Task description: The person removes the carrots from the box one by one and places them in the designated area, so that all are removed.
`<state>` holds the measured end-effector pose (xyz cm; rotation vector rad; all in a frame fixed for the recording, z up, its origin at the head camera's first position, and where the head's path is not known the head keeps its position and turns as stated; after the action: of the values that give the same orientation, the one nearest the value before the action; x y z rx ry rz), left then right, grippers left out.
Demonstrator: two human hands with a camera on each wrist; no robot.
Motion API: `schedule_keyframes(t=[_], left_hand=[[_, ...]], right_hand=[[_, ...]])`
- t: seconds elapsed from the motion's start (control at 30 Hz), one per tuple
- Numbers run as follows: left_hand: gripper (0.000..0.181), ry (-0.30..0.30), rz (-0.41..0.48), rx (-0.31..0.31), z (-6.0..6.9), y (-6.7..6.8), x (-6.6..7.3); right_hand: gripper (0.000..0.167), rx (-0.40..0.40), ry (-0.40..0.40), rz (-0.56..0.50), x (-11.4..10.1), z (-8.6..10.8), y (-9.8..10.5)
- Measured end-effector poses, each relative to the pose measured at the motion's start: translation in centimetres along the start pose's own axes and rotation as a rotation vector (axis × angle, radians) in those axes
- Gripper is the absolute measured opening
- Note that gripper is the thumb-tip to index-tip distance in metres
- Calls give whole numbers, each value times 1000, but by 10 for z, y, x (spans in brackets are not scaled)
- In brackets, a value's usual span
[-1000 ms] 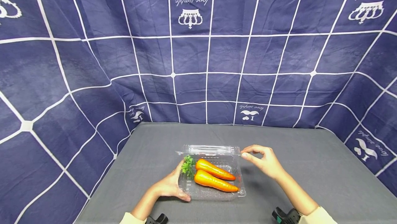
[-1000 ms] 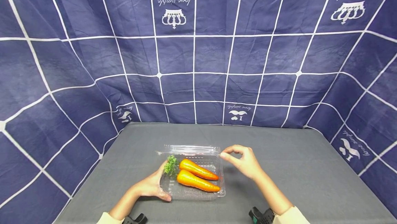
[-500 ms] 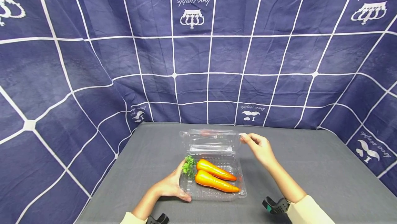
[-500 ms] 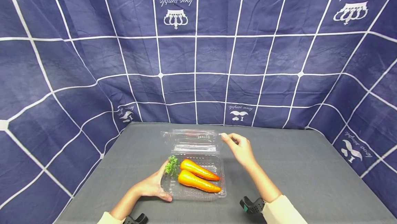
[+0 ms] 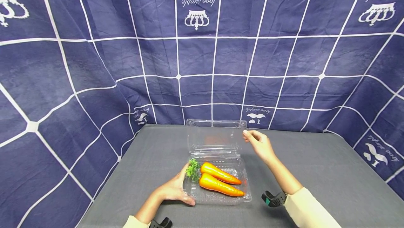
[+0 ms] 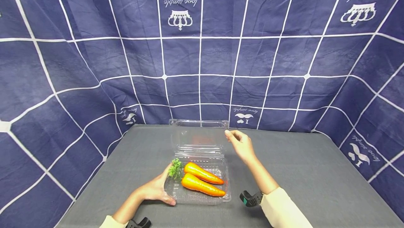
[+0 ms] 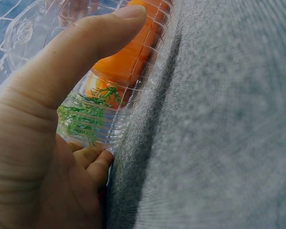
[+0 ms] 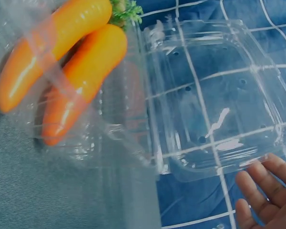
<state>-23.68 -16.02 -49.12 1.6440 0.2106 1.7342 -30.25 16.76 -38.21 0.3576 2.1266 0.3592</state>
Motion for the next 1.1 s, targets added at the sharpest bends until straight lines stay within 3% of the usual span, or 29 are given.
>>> schedule_keyframes(t=[0.1,0.33,0.5,0.67,0.93,1.1], left_hand=[[138,3,-4,4,0,0,0],[138,-5,-9,5,0,1,0],[139,-5,1,0,-1,0,0],[139,-18,14,-9,0,-1,1],[137,-2,6,4,1,-1,3],[137,4,-9,8,1,0,3]], right_hand=[[31,-12,-26,7,7,1,-3],[25,-45,21,81,23,3,-13],[22,-68,4,140,30,5,-17],[23,-118,-26,127,42,10,-21],[27,-155,43,95,48,20,-24],[24,-172,-49,118,52,21,-29]])
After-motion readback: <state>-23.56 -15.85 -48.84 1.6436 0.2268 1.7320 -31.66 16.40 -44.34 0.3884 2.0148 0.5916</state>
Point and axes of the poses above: each hand's wrist, its own z-axis away from the middle knuckle, its own y-axis out of the back of the hand, x = y × z, the point moved 2 cm from there along -z, towards the middle knuckle, and after that the axes turned 15 degrees about y, right-handed, at the moved point
